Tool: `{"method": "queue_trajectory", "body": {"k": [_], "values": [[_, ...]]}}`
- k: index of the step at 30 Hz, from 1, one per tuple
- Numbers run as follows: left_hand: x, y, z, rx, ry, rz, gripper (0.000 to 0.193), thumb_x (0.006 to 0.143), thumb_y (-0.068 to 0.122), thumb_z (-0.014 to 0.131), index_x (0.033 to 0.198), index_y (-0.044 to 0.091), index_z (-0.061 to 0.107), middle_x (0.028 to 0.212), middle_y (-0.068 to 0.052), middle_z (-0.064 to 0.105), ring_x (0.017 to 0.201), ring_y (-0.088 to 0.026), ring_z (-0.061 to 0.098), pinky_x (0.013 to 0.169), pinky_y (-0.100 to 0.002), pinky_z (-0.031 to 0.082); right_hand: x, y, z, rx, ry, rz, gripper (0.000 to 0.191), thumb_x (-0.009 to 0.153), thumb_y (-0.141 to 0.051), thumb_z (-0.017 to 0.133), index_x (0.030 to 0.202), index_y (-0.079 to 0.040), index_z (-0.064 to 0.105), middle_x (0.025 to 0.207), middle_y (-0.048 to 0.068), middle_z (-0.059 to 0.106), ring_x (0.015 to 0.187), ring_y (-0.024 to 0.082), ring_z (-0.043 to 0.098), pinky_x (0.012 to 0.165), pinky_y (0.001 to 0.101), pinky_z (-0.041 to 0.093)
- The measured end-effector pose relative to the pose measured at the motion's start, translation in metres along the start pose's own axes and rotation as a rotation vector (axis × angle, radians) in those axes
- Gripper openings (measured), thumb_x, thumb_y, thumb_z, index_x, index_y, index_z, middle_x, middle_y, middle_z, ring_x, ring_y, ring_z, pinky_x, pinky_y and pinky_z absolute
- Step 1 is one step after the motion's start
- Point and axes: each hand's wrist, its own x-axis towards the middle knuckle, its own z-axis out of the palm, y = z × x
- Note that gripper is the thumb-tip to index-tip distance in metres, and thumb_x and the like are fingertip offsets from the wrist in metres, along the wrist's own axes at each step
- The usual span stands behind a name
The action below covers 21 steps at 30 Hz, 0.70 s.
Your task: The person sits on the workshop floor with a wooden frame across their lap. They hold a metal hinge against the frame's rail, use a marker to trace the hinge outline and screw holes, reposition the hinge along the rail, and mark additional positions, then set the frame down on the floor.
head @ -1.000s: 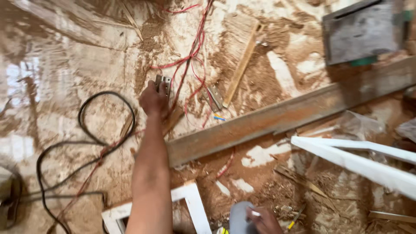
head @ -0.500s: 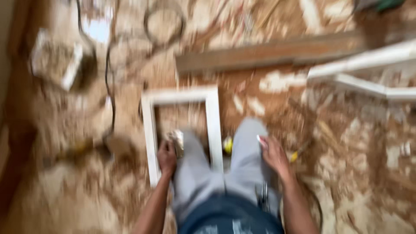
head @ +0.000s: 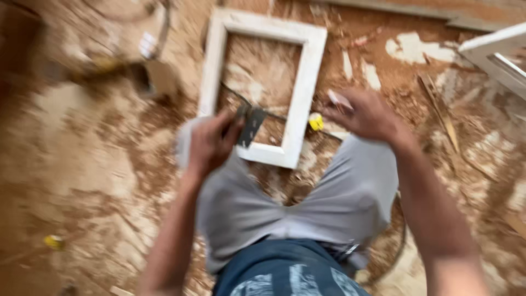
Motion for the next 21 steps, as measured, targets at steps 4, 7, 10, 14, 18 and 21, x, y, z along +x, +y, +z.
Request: {"method": "queue_trajectory", "body": {"k": [4, 7, 10, 14, 18, 21], "values": [[0.080, 0.009, 0.046, -0.276, -0.128, 0.141, 0.021, 0.106, 0.028, 0.062, 0.099, 0.008, 0.066, 0.069, -0.012, 0.064, 0.057, -0.028, 0.061, 0.054, -0.043, 0.042, 0.068, 0.007, -0.001, 0.200, -0.216, 0.066, 0.050, 0.094, -0.039, 0.070, 0.132, -0.008, 0.062, 0.096, 0.008, 0.071, 0.077, 0.017, 0.069, 0.068, 0.0394, 0.058], [0.105, -0.003, 0.116, -0.405, 0.041, 0.084, 0.024, 0.108, 0.028, 0.067, 0.100, 0.006, 0.064, 0.077, -0.015, 0.066, 0.065, -0.030, 0.063, 0.060, -0.043, 0.045, 0.087, 0.038, 0.044, 0.319, -0.200, 0.233, 0.034, 0.102, -0.035, 0.068, 0.121, -0.007, 0.069, 0.090, 0.006, 0.071, 0.079, 0.016, 0.065, 0.068, 0.0396, 0.055], [0.088, -0.041, 0.169, -0.426, -0.068, -0.057, 0.021, 0.107, 0.028, 0.065, 0.104, 0.007, 0.065, 0.078, -0.011, 0.069, 0.067, -0.028, 0.068, 0.061, -0.042, 0.049, 0.073, 0.088, 0.101, 0.437, -0.110, 0.408, 0.028, 0.106, -0.033, 0.071, 0.112, -0.005, 0.071, 0.090, 0.004, 0.069, 0.078, 0.012, 0.061, 0.067, 0.0360, 0.051], [0.018, -0.095, 0.223, -0.224, -0.196, -0.146, 0.021, 0.098, 0.028, 0.071, 0.106, 0.008, 0.068, 0.090, -0.011, 0.072, 0.083, -0.031, 0.068, 0.071, -0.044, 0.052, 0.002, 0.135, 0.192, 0.435, -0.182, 0.780, 0.023, 0.099, -0.030, 0.073, 0.101, -0.007, 0.075, 0.079, 0.001, 0.068, 0.065, 0.009, 0.058, 0.058, 0.0305, 0.048], [-0.057, -0.125, 0.251, -0.106, -0.322, -0.156, 0.027, 0.097, 0.029, 0.074, 0.112, 0.007, 0.066, 0.105, -0.012, 0.071, 0.102, -0.034, 0.064, 0.087, -0.046, 0.049, -0.073, 0.135, 0.277, 0.733, -0.157, 0.837, 0.024, 0.095, -0.024, 0.081, 0.103, -0.003, 0.075, 0.083, -0.002, 0.067, 0.072, 0.006, 0.053, 0.061, 0.0269, 0.044], [-0.091, -0.130, 0.254, -0.063, -0.374, -0.071, 0.038, 0.093, 0.033, 0.075, 0.121, 0.010, 0.063, 0.109, -0.012, 0.070, 0.108, -0.032, 0.062, 0.098, -0.050, 0.043, -0.091, 0.125, 0.307, 0.815, -0.166, 0.884, 0.025, 0.094, -0.024, 0.081, 0.106, -0.003, 0.074, 0.086, -0.002, 0.070, 0.074, 0.005, 0.058, 0.063, 0.0247, 0.048]]}}
